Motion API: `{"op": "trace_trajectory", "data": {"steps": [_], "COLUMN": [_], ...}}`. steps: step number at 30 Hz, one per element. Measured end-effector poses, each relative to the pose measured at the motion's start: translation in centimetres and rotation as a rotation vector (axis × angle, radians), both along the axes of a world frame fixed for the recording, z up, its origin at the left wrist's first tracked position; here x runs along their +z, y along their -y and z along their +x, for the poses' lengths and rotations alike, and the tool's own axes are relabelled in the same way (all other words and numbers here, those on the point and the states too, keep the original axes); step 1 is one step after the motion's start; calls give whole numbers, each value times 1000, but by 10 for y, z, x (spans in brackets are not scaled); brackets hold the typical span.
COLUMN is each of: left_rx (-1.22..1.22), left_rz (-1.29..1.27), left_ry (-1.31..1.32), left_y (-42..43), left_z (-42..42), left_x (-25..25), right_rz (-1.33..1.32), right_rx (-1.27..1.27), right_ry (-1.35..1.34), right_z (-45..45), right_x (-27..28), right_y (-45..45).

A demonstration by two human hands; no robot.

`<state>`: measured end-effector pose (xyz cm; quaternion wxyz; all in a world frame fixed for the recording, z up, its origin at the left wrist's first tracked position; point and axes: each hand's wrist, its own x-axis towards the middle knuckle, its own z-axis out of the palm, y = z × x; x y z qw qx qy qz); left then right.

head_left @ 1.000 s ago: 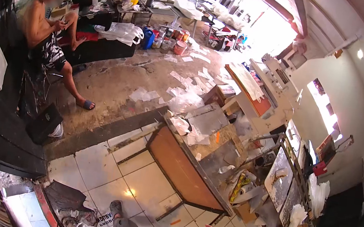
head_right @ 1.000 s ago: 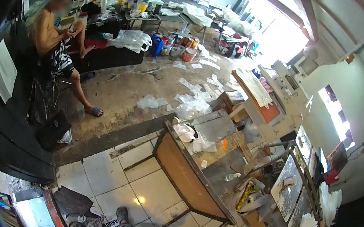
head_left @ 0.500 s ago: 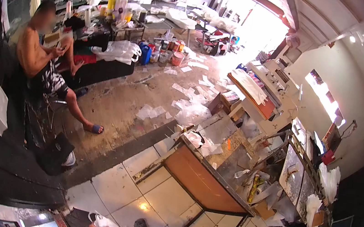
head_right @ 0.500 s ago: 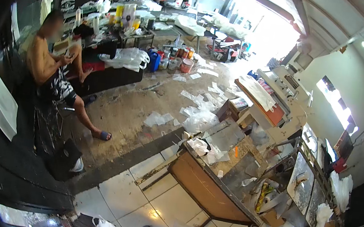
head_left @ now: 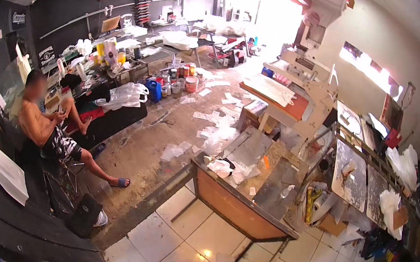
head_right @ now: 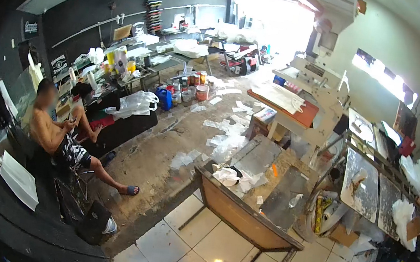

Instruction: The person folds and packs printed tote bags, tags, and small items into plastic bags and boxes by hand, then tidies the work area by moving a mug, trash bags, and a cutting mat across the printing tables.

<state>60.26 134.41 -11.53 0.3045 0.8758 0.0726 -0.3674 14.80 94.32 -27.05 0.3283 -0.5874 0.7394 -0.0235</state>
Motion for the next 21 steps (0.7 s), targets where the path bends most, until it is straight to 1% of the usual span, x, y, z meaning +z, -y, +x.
{"op": "trace_trajectory", "data": {"steps": [1, 2, 3, 5, 6, 7, 8, 9, 10, 11, 12, 13, 15, 16, 18, 20, 21], "left_rx": [-12, -23, -32, -38, -38, -24, -12, 0, 7, 12, 23, 1, -26, -40, -164, -292, -364], "left_rz": [-2, -6, -7, -12, -13, -6, 15, 35, -180, -248, -324, -400, -515, -562, -659, -624, -593], "left_ry": [7, 11, 20, 44, 54, 64, 88, 112, 95, 83, 70, 64, 62, 28, 43, 23, 8], "left_y": [4, 5, 6, 6, 9, 13, 25, 37, 31, 28, 31, 37, 55, 69, 116, 175, 211], "left_z": [0, -2, -2, -2, 2, 7, 9, 12, 19, 22, 19, 11, -8, -21, -60, -98, -119], "left_x": [2, 3, 3, 1, 1, 1, 7, 13, -15, -33, -43, -41, -45, -44, -17, 10, 24], "right_rz": [89, 33, 35, 80, -108, -58, -75, 48, 87, 100, 276, 237, 544, 538, 505, 449, 402], "right_rx": [-49, 23, 31, 41, 83, 145, 161, 151, 148, 261, 372, 444, 526, 478, 404, 193, -8], "right_ry": [24, 34, 16, 96, 185, 205, 303, 367, 233, 261, 286, 338, 299, 390, 580, 623, 616], "right_z": [26, 53, 79, 126, 137, 145, 150, 157, 161, 155, 145, 132, 100, 68, 4, -76, -117], "right_x": [4, 17, 21, 46, 31, 15, -4, 25, 12, 27, 38, 28, 51, 46, 25, 2, 12], "right_y": [-2, -8, -8, -5, -7, 4, 10, 16, 20, 23, 34, 39, 65, 76, 103, 130, 138]}}
